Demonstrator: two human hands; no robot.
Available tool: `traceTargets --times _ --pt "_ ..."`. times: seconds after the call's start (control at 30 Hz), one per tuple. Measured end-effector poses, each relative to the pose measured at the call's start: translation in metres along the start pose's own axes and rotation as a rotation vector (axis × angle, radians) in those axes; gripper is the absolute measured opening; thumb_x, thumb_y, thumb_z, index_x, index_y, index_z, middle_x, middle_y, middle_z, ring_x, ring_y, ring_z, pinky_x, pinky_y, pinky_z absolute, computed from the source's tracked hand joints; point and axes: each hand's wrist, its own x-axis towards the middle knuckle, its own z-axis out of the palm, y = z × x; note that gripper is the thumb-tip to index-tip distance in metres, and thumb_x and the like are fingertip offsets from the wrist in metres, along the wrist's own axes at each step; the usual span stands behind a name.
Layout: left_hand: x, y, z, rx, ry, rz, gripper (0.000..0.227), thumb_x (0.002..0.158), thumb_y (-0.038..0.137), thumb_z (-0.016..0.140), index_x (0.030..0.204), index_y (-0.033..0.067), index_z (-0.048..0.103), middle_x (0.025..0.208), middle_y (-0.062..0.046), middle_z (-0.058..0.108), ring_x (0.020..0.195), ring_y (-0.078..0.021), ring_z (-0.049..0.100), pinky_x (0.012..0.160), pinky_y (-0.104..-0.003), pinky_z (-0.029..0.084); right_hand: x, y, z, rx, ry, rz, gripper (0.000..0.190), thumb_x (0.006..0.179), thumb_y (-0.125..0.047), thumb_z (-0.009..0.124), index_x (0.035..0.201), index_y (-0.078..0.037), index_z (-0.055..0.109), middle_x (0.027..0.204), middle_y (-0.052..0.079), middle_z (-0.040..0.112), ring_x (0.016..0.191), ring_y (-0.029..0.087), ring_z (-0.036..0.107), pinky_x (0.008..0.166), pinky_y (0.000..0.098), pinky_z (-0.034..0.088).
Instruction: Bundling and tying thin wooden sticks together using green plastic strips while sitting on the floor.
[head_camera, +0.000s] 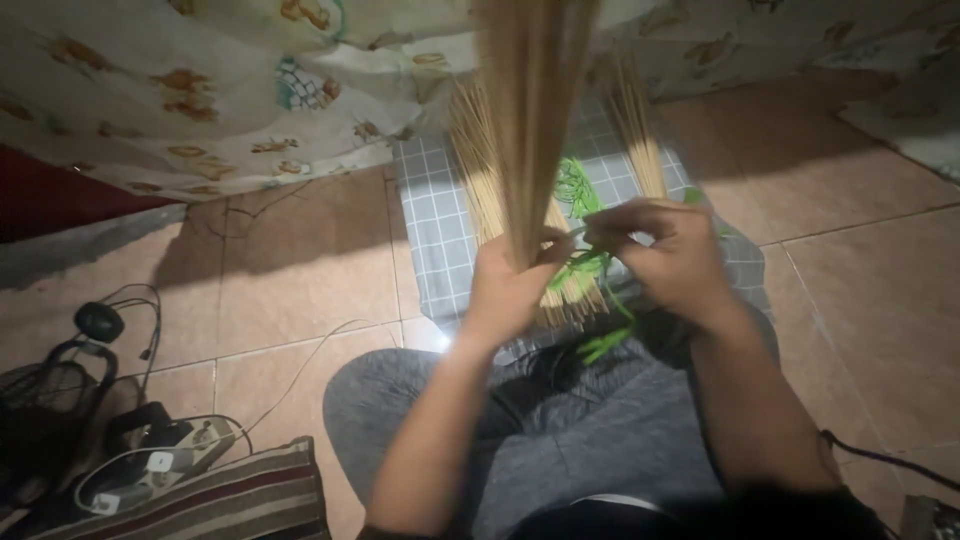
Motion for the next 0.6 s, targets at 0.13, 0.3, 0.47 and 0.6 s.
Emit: traceTargets --times 0.13,0.3,0.47,0.6 --pt "-0.014 0.008 -0.017 -0.013 -0.109 -0.092 0.023 0.087 0.022 0.077 0.093 -0.0001 0.072 0.059 -0.005 0.057 0.051 -0.0136 0.056 0.050 -0.028 0.049 -0.009 0.012 -0.003 0.273 -0.150 0.282 0.012 0.086 -0.002 0.074 0.096 0.003 0.069 0.087 0.019 0.074 0.081 0.024 0.070 0.077 0.0432 0.057" --pt "-0.008 -0.018 -0.039 -0.186 -0.148 -0.107 0.028 0.082 0.026 0.084 0.087 0.0019 0.070 0.053 -0.002 0.054 0.042 -0.0080 0.050 0.040 -0.025 0.044 -0.014 0.042 -0.003 0.811 -0.131 0.387 0.004 0.096 -0.003 0.058 0.100 -0.003 0.057 0.082 0.008 0.064 0.067 0.013 0.064 0.066 0.0299 0.058" --pt "-0.013 -0.017 -0.078 -0.252 -0.147 -0.131 0.022 0.087 0.019 0.080 0.085 0.0018 0.067 0.045 0.005 0.043 0.033 -0.0042 0.039 0.035 -0.019 0.035 -0.026 0.085 -0.044 1.154 -0.094 0.312 0.003 0.109 -0.016 0.047 0.109 -0.019 0.045 0.064 -0.007 0.033 0.046 0.002 0.035 0.046 0.0193 0.042" --pt "-0.021 -0.010 -0.101 -0.100 -0.199 -0.239 0.022 0.079 0.014 0.078 0.090 0.0011 0.064 0.058 0.000 0.053 0.044 -0.0102 0.046 0.039 -0.024 0.038 -0.039 0.065 -0.071 1.063 0.106 0.203 0.021 0.107 -0.023 0.050 0.085 -0.023 0.051 0.063 -0.010 0.039 0.047 0.002 0.031 0.044 0.0193 0.027"
